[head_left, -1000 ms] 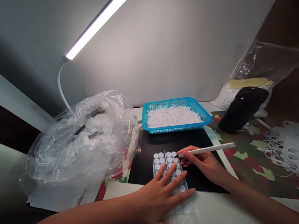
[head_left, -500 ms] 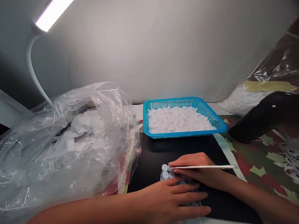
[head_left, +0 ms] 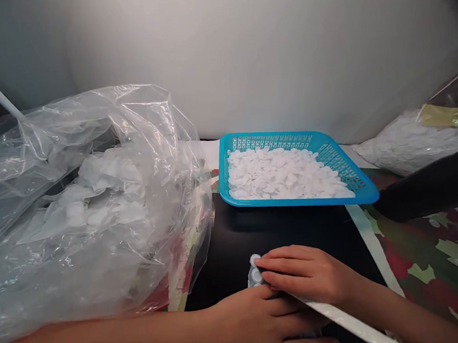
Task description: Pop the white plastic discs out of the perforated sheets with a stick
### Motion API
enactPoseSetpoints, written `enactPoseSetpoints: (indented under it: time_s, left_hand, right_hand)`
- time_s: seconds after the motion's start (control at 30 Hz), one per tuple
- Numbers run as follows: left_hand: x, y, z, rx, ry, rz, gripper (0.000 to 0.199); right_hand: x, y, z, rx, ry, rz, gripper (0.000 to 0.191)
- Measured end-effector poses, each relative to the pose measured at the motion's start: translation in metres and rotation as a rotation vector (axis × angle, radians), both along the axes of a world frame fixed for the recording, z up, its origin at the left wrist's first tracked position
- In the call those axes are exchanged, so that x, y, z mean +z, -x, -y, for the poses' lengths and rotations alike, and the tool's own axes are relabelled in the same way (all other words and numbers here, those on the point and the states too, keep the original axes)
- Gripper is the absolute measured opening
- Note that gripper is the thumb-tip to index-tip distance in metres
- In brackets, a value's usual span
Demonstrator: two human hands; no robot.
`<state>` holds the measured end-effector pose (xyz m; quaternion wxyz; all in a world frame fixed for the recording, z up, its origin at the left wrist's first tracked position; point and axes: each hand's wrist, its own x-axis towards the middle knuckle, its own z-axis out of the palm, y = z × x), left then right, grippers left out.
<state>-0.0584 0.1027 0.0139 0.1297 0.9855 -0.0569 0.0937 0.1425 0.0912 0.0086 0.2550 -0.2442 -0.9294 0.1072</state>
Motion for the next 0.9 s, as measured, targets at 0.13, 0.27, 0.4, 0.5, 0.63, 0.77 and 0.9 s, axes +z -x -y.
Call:
enactPoseSetpoints:
  time_s: [0.13,0.27,0.4,0.5,0.63,0.77,0.9]
  left_hand:
    - [-0.003,-0.001,0.002,0.016,0.024,-0.002,0.038]
    - [0.000,0.000,0.000,-0.003,-0.021,0.008,0.041]
    - [0.003,0.002,-0.004,-0.032,-0.077,-0.041,0.043]
    - [0.002,0.004,-0.004,-0.041,-0.094,-0.058,0.045]
    - [0.002,0.004,-0.003,-0.027,-0.094,-0.017,0.045]
    - [0.004,0.004,-0.003,-0.022,-0.112,-0.016,0.044]
    - [0.005,0.004,-0.004,-0.029,-0.122,-0.020,0.044]
  right_hand:
    - [0.000,0.003,0.006,-0.077,-0.103,0.048,0.024]
    - [-0.004,-0.002,0.005,-0.144,0.042,-0.071,0.030]
    - [-0.006,-0.006,0.001,-0.247,0.134,-0.227,0.031]
    - [-0.003,-0.005,0.003,-0.329,0.112,-0.297,0.035]
    - [0.005,-0.002,0.006,-0.398,0.087,-0.318,0.035]
    - [0.015,-0.003,0.004,-0.439,0.103,-0.305,0.032]
    - [0.022,-0.004,0.002,-0.470,0.085,-0.289,0.032]
